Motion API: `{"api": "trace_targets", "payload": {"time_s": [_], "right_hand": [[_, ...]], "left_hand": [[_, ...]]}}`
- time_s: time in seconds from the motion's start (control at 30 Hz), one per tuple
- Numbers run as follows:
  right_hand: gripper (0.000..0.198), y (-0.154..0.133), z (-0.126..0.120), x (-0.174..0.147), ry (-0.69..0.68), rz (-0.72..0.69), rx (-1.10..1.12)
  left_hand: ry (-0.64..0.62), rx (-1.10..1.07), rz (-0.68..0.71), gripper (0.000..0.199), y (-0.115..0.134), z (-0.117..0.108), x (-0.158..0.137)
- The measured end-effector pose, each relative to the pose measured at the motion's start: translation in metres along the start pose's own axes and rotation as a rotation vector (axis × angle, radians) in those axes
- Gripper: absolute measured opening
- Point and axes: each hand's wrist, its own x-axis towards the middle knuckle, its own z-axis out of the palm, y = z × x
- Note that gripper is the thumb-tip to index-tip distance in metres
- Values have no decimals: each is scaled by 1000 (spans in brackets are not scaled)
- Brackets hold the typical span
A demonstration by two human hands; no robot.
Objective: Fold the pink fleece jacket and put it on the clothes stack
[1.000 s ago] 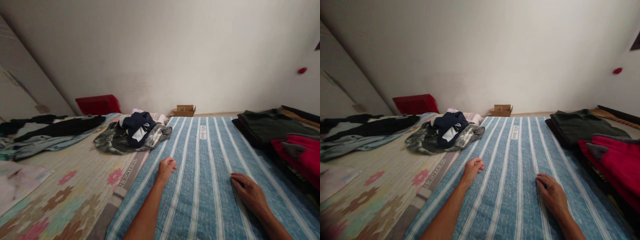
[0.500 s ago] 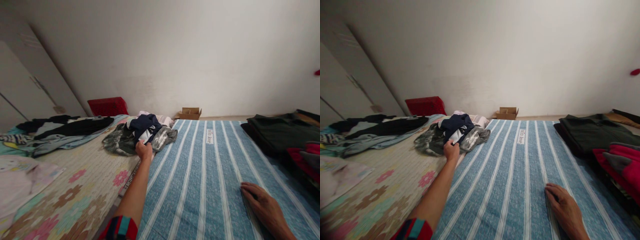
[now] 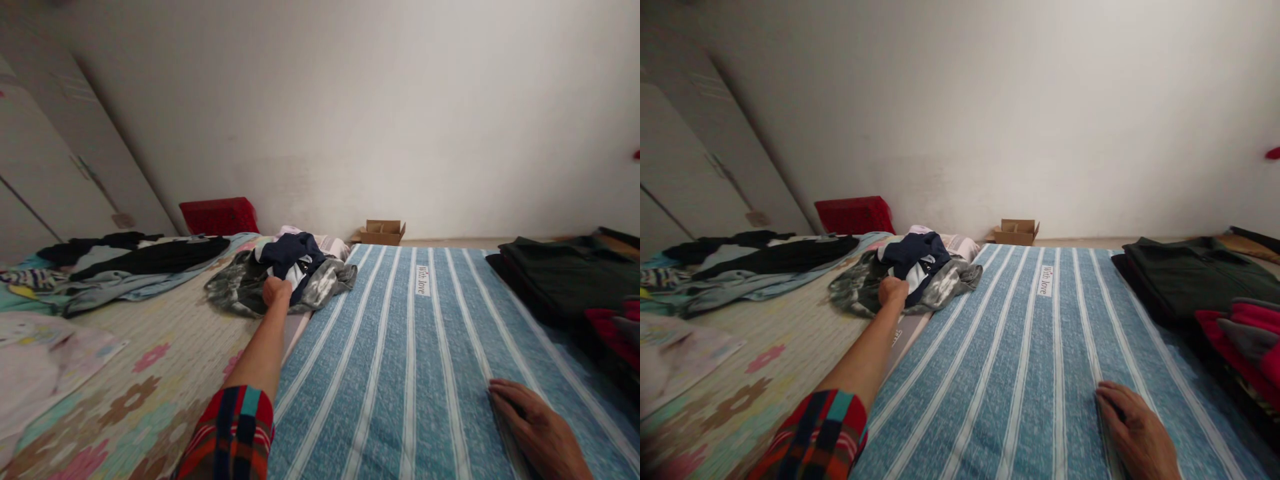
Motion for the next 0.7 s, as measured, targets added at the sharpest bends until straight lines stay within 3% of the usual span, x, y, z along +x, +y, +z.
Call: {"api": "trace_targets", "payload": {"time_s": [0.17,0.37,0.5,0.6,0.7], "right_hand": [[39,2,1,1,7,-15,-7],[41,0,1,2,5,-15,-39],[42,-2,1,2,1,-5,-26],[41,-3,1,2,3,14,-15],[39,-7,-1,2,14,23,3]], "left_hand": [[37,-36,-73,8,24,1,-3],[-158,-319,32,4,80,11,-38],[-277,-523,169,6,125,-1,-85],[-601,-849,424,7,152,-16,-146],[-1010,-808,562,10,163,-22,-217]]}}
